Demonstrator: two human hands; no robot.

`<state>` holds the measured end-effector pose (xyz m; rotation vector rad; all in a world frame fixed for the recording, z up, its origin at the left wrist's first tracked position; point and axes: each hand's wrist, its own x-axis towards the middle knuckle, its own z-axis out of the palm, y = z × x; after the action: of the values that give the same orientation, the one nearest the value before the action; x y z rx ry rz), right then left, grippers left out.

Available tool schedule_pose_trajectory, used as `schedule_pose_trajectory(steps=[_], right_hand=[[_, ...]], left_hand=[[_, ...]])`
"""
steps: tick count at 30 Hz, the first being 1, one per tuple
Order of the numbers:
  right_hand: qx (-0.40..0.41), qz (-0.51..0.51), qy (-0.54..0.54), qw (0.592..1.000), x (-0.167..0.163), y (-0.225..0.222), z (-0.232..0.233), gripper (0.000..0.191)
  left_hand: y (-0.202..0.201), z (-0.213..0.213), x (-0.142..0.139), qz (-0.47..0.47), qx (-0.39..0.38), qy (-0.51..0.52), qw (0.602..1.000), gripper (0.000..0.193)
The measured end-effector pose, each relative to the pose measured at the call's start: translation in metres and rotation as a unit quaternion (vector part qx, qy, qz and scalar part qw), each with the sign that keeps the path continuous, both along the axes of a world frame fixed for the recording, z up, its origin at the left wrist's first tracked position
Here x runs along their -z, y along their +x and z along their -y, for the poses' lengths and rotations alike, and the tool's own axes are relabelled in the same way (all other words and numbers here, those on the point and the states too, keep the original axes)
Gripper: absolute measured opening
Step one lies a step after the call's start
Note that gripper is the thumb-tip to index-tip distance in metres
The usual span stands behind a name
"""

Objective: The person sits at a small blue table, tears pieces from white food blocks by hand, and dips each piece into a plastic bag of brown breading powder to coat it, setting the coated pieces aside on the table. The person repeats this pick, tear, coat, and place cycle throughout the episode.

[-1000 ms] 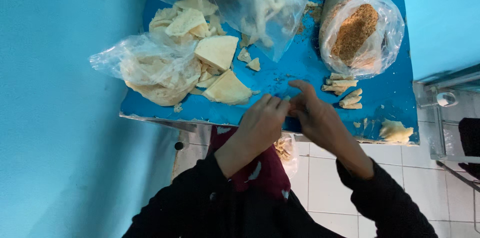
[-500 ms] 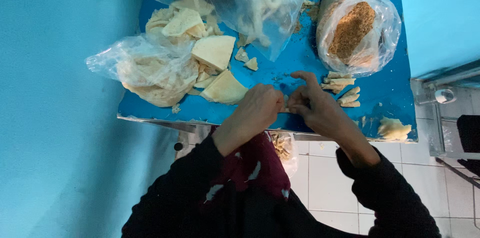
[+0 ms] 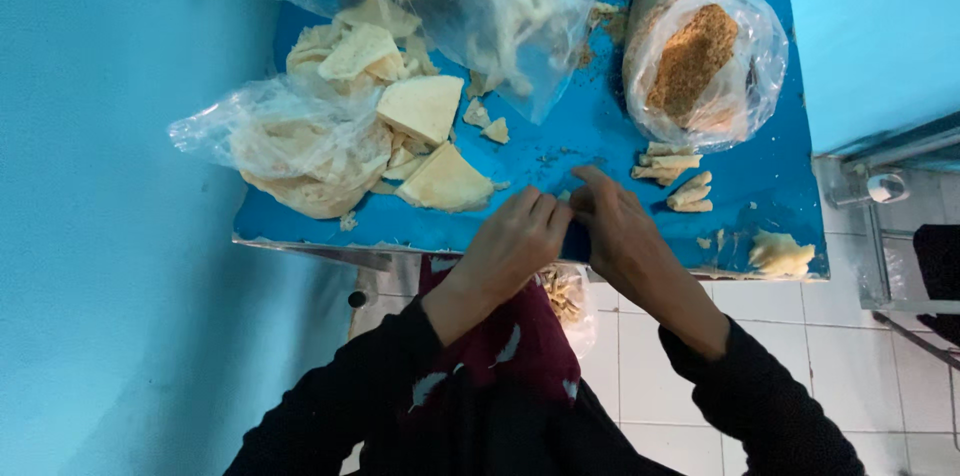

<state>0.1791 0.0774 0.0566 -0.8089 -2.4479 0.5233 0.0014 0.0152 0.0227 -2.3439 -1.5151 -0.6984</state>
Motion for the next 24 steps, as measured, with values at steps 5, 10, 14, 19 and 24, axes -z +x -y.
schedule_pose_trajectory(steps=[5, 10, 14, 19, 24], right_hand=[[0.035, -0.003, -0.166, 0.985, 0.000, 0.014, 0.010, 0.062], [0.047, -0.016, 0.101, 0.994, 0.006, 0.015, 0.040, 0.050], [0.075, 0.132, 0.159, 0.975, 0.000, 0.013, 0.052, 0.068], [0.074, 0.097, 0.099, 0.988, -0.003, 0.009, 0.033, 0.067], [0.088, 0.043, 0.102, 0.990, 0.002, 0.001, 0.015, 0.048]], left_hand=[[0.006, 0.019, -0.007, -0.012, -0.002, -0.025, 1.000, 0.011], [0.014, 0.045, -0.021, -0.108, -0.059, -0.028, 0.992, 0.037], [0.021, 0.034, -0.027, -0.156, -0.106, -0.087, 0.978, 0.064], [0.013, 0.015, -0.025, 0.037, -0.137, -0.077, 0.987, 0.078], [-0.016, 0.030, -0.024, 0.092, -0.171, -0.049, 0.980, 0.052]])
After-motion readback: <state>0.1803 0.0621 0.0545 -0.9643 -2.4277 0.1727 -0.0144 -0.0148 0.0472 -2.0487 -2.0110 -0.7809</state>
